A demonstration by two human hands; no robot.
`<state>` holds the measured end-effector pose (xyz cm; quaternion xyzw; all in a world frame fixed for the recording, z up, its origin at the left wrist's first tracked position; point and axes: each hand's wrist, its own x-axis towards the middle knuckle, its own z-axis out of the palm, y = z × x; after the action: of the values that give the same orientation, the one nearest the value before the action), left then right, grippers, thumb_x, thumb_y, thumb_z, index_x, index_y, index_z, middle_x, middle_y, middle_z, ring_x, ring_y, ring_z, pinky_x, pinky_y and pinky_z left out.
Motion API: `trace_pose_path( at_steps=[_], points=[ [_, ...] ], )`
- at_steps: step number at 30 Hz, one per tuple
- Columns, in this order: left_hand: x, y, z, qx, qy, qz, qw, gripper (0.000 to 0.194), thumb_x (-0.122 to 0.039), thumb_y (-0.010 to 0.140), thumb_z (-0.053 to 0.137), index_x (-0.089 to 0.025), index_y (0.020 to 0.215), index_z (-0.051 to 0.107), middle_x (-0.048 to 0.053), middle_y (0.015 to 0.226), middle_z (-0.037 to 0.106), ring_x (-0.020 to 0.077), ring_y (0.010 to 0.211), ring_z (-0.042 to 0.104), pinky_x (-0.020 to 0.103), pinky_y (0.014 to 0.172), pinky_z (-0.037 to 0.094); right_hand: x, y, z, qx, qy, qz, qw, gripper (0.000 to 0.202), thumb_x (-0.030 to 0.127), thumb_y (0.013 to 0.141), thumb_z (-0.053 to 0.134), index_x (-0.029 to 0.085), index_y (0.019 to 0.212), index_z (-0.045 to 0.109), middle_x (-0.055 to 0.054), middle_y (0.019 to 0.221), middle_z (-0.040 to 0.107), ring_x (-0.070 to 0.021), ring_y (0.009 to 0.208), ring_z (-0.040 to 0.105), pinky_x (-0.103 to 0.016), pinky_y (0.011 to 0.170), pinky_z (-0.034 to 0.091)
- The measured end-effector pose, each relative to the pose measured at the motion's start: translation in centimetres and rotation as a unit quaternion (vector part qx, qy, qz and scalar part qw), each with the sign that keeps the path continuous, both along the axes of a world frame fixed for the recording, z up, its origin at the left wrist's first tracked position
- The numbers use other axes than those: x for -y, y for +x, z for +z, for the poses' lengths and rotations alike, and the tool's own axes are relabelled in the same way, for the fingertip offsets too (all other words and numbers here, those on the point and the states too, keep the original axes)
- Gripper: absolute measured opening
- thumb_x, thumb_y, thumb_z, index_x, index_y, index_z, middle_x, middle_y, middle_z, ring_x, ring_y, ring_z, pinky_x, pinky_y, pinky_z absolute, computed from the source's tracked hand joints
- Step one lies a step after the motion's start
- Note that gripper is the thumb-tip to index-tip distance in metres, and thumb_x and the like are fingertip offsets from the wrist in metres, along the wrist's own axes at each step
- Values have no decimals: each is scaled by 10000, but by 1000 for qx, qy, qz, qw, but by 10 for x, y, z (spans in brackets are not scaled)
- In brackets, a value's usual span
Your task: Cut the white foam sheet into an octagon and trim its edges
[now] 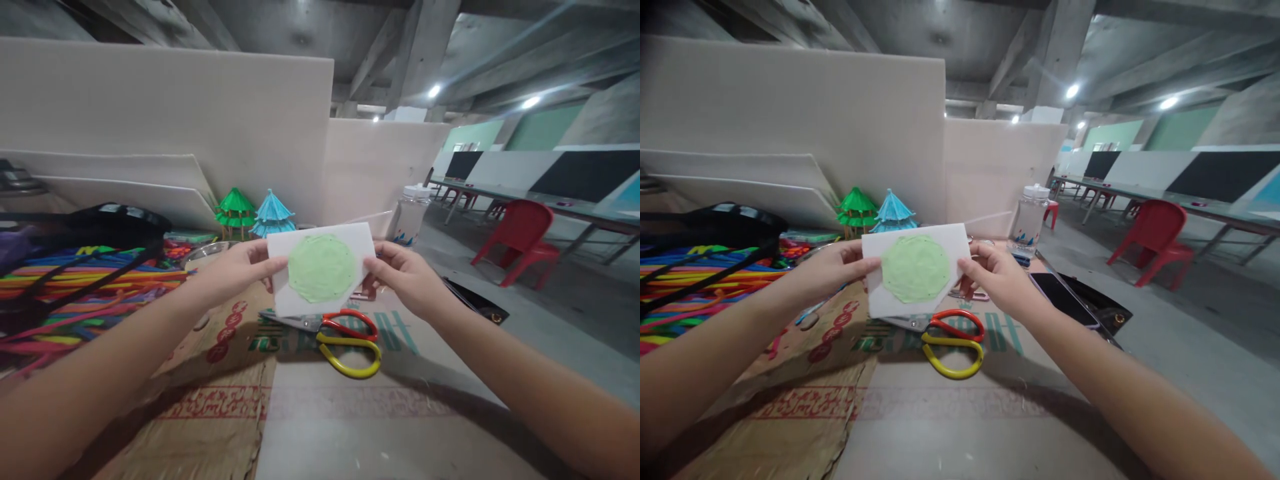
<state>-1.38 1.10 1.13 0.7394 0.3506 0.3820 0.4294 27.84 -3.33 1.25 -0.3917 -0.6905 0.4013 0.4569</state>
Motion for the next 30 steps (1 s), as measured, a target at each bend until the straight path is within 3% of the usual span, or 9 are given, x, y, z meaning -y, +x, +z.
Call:
trace_pose_path(
  at_steps=[2, 4, 7, 8, 10, 16, 23, 27, 30],
  points=[
    [0, 1, 0, 24, -5, 17, 1000, 413, -497, 824, 697, -202, 1112, 721, 67, 925, 756, 211, 769, 698, 310, 670, 585, 0, 3, 0, 55, -1, 10, 998, 378, 512, 905, 576, 173, 1069, 552, -33, 757, 689, -139, 598, 635, -285, 590, 529],
    [0, 2, 0, 78, -10, 50, 996, 442, -470, 832, 696, -222, 1197, 677, 64, 1016, 752, 222, 843, 706, 318, 712, 594, 5, 7, -1, 180, 6, 27, 983, 355, 470, 907, 574, 179, 1111, 570, -45, 823, 694, -157, 676, 645, -295, 642, 522],
    [-1, 2, 2, 148, -27, 86, 985, 469, -422, 854, 671, -231, 1279, 614, 63, 1097, 742, 229, 884, 713, 321, 733, 602, 18, 8, -5, 425, 23, 61, 903, 374, 369, 851, 651, 225, 1195, 628, -65, 995, 699, -209, 858, 650, -304, 723, 486],
    [-1, 3, 3, 160, -32, 92, 982, 469, -411, 860, 660, -225, 1287, 605, 66, 1101, 742, 232, 883, 715, 319, 722, 603, 23, 7, -8, 482, 32, 70, 873, 414, 332, 827, 672, 248, 1230, 630, -67, 1041, 695, -228, 899, 645, -310, 741, 473],
    [-2, 3, 4, 167, -36, 100, 980, 471, -402, 866, 646, -208, 1292, 594, 77, 1100, 743, 237, 870, 718, 311, 688, 602, 30, 3, -17, 525, 60, 85, 845, 529, 270, 779, 702, 267, 1299, 605, -79, 1128, 677, -250, 952, 631, -320, 777, 456],
    [-1, 3, 6, 150, -16, 102, 983, 541, -473, 863, 641, -204, 1322, 544, 100, 1156, 729, 260, 908, 723, 349, 711, 616, 27, -12, -47, 472, 84, 87, 873, 550, 136, 835, 525, 284, 1364, 561, -86, 1176, 644, -216, 966, 623, -288, 790, 445],
    [-5, -5, 12, 166, 29, 107, 980, 533, -463, 861, 659, -196, 1315, 576, 96, 1181, 723, 255, 935, 711, 321, 714, 611, 25, -9, -64, 483, 44, 60, 872, 745, 142, 723, 608, 282, 1440, 464, -92, 1136, 657, -229, 922, 640, -281, 744, 437],
    [-2, -11, 20, 222, 38, 95, 970, 460, -425, 883, 657, -227, 1294, 596, 40, 1211, 715, 254, 1010, 683, 309, 769, 609, 25, -5, -67, 372, 13, 36, 927, 640, 188, 767, 634, 279, 1386, 497, -86, 1186, 654, -255, 1034, 622, -345, 854, 469],
    [2, -12, 24, 262, 54, 101, 958, 424, -389, 898, 647, -232, 1289, 598, 27, 1246, 700, 263, 1089, 653, 315, 830, 603, 22, -6, -69, 221, -33, 1, 975, 438, 339, 882, 574, 229, 1292, 466, -65, 984, 630, -194, 789, 625, -326, 698, 506]
  ],
)
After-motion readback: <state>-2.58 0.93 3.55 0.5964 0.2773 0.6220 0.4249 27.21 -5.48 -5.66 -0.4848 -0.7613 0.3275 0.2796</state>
